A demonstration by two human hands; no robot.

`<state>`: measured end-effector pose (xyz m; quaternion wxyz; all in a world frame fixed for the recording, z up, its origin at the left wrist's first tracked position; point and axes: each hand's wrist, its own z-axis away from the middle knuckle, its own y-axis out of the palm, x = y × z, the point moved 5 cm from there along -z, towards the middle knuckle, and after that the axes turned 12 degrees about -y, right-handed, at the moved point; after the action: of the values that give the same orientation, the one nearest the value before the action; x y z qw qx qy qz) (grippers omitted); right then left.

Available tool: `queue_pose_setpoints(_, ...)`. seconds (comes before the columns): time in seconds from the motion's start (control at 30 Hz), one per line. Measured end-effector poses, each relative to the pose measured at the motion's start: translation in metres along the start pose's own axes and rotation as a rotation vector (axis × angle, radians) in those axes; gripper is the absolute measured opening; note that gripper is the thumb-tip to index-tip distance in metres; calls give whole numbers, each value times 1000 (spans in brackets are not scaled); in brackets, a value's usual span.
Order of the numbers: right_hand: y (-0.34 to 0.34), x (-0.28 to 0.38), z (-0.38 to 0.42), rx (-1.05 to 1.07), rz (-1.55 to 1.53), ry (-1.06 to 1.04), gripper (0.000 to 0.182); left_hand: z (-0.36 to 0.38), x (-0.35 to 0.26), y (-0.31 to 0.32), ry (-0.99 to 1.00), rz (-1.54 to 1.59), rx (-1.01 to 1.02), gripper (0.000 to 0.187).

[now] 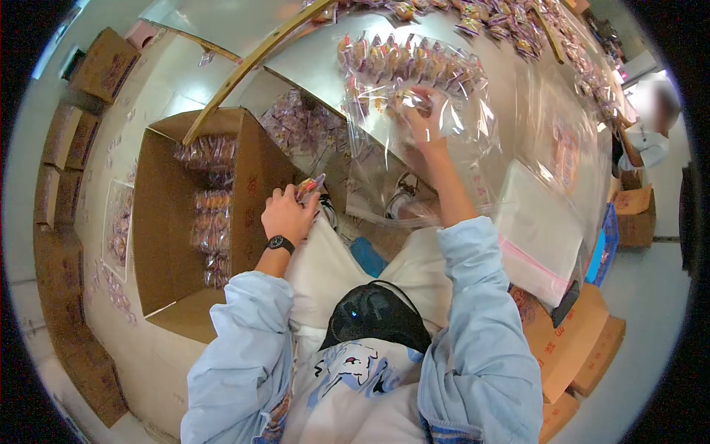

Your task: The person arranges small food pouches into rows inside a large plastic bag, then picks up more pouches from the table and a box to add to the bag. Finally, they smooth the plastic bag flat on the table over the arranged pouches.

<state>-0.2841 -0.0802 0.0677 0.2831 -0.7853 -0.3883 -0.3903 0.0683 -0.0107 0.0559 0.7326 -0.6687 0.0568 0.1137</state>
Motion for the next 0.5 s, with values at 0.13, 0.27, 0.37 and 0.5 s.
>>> queue_pose_setpoints(0.13, -3, 6, 5, 87, -19, -32, 45, -1, -3, -2, -20, -23, -1, 57)
queue_pose_setpoints(0.27, 0, 25, 9, 74, -12, 9, 50, -1, -1, 0, -6, -26, -9, 57)
queue_pose_setpoints(0.37, 15, 43, 2, 11, 24, -122, 55, -1, -4, 1, -5, -28, -6, 57)
queue_pose_setpoints(0.5, 40, 57, -4, 96, 126, -333, 59, -2, -10, 0, 17, -44, 6, 57)
